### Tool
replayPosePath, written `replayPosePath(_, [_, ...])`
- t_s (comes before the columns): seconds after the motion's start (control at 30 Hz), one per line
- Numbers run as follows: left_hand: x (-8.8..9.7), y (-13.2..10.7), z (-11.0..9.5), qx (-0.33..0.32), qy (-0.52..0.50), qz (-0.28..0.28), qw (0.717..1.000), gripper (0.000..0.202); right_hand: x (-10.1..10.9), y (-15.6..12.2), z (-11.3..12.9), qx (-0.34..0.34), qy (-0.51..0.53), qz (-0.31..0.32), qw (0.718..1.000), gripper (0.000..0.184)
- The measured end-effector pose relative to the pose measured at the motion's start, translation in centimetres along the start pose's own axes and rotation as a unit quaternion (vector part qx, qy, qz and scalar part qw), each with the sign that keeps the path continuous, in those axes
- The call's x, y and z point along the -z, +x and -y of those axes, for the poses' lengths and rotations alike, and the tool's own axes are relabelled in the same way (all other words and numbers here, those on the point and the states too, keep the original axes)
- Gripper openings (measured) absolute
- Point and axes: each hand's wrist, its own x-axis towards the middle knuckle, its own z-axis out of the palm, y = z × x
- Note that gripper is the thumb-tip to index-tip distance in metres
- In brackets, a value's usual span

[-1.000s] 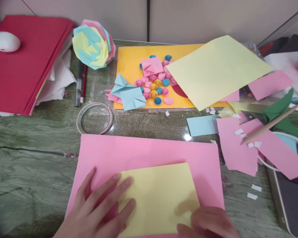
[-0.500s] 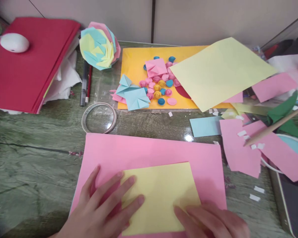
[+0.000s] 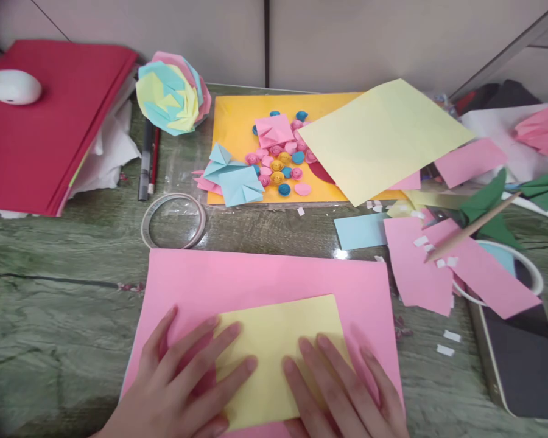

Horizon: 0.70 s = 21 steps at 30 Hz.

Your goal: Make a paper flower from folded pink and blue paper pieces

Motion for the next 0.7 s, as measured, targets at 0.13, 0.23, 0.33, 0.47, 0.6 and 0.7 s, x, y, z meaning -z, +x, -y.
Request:
replayPosePath(0.13, [-0.2,0.0,0.0,0.003,0.004,0.000,1.000,0.040,0.2,0.2,-0.8,0.081,-0.016,0.008,0.997,0.043])
replayPosePath(0.23, [-0.3,0.0,0.0,0.003,0.004,-0.003,1.000,0.040,0.3,0.2,-0.9,0.069,-0.013,0.015,0.997,0.044])
replayPosePath(0.33, [-0.4,-0.1,-0.1,0.013,0.001,0.000,1.000,0.041,0.4,0.4,-0.7,0.045,-0.001,0.011,0.999,0.041])
replayPosePath(0.47, [-0.6,-0.3,-0.2,0.023,-0.004,-0.007,1.000,0.041,0.6,0.6,-0.6,0.041,0.003,0.004,0.999,0.039])
replayPosePath(0.6, [-1.0,-0.4,-0.2,0.030,-0.009,-0.014,0.999,0.041,0.7,0.5,-0.6,0.037,-0.009,0.006,0.999,0.040])
replayPosePath(0.7, [-1.2,-0.5,-0.2,0.035,-0.011,-0.027,0.999,0.039,0.6,0.5,-0.6,0.041,-0.014,0.008,0.999,0.042])
